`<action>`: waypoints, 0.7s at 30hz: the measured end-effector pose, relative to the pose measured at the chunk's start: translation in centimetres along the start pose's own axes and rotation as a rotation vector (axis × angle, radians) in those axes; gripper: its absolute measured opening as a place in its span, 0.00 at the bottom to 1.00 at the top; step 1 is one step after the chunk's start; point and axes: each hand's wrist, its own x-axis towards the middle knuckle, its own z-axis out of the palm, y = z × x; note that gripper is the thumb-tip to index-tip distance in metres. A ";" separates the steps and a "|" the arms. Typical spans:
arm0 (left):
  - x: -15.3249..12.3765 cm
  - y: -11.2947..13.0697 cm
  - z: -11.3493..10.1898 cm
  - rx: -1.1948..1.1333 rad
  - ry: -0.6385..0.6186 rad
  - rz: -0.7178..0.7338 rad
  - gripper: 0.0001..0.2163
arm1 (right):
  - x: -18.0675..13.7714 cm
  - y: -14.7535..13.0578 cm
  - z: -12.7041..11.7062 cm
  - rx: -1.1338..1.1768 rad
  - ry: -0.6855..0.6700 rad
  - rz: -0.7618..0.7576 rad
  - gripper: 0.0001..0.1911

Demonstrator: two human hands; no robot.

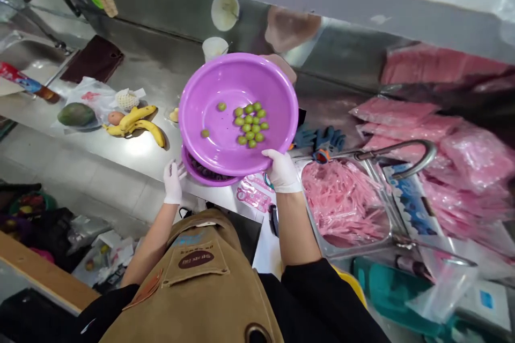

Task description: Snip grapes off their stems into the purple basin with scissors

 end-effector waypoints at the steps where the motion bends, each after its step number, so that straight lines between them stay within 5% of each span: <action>1: -0.4 0.2 -1.1 -0.036 0.028 -0.006 0.24 | -0.8 0.4 1.3 -0.047 -0.061 0.012 0.19; 7: -5.0 4.0 -12.1 -0.310 0.293 0.154 0.22 | -5.8 4.4 10.7 -0.345 -0.551 0.106 0.20; 12: -16.1 8.1 -23.7 -0.557 0.456 0.359 0.29 | -13.2 9.6 19.0 -0.548 -0.992 0.146 0.21; 17: -30.1 7.8 -33.4 -0.518 0.580 0.519 0.46 | -26.3 15.8 24.4 -0.730 -1.367 0.032 0.25; 21: -38.6 5.4 -40.3 -0.602 0.865 0.396 0.46 | -39.4 21.0 25.9 -0.860 -1.661 -0.048 0.29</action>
